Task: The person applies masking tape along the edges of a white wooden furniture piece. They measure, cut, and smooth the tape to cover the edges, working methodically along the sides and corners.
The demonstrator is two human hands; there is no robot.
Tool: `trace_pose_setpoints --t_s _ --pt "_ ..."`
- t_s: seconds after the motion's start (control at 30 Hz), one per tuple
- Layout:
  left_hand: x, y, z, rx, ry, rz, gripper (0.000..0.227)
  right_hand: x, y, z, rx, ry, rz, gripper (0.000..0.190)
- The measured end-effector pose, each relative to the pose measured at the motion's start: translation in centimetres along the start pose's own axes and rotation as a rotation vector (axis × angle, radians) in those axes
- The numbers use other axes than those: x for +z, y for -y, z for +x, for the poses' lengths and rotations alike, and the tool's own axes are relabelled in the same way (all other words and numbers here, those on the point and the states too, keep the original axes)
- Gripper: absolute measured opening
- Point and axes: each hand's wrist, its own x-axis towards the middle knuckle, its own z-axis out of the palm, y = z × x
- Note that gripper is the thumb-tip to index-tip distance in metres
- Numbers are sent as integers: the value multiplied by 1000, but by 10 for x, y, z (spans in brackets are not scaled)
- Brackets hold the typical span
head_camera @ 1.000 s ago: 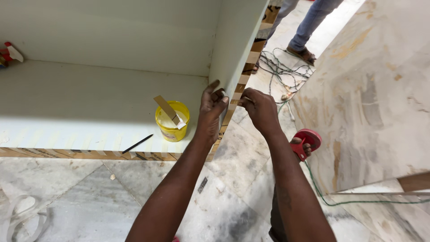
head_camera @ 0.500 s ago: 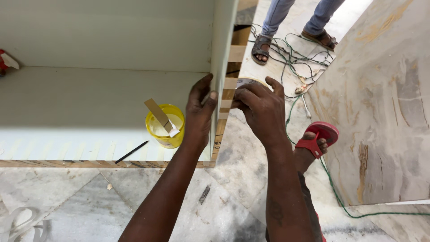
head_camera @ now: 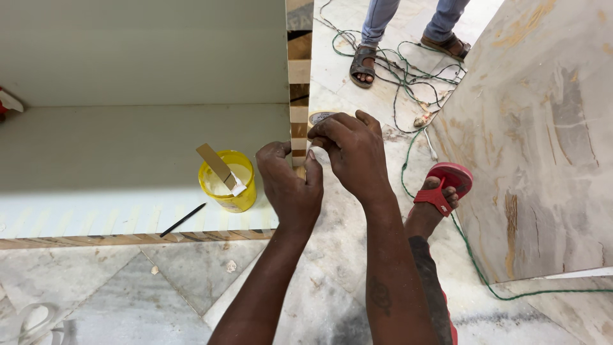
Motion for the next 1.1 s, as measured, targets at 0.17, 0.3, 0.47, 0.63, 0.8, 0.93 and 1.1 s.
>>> trace_pose_setpoints --t_s 0.17,0.3,0.47,0.63,0.8,0.93,1.1 --pt "15 5 -2 9 -72 57 38 17 2 -1 316 -65 327 9" --pt "20 9 -3 41 -123 110 39 34 -2 -6 689 -70 490 6" --pt "26 11 -2 52 -177 144 39 79 -21 -26 939 -278 1173 16" --pt "24 3 2 -16 -159 179 43 108 -31 -46 815 -443 1573 46" --pt "-11 -12 1 -117 -3 -292 53 106 -35 -50 786 -253 1463 86" --pt "-36 3 -2 -326 159 -750 33 113 -33 -52 629 -228 1343 96" --pt "-10 36 15 -599 185 -1060 16 125 -27 -40 892 -332 1275 89"
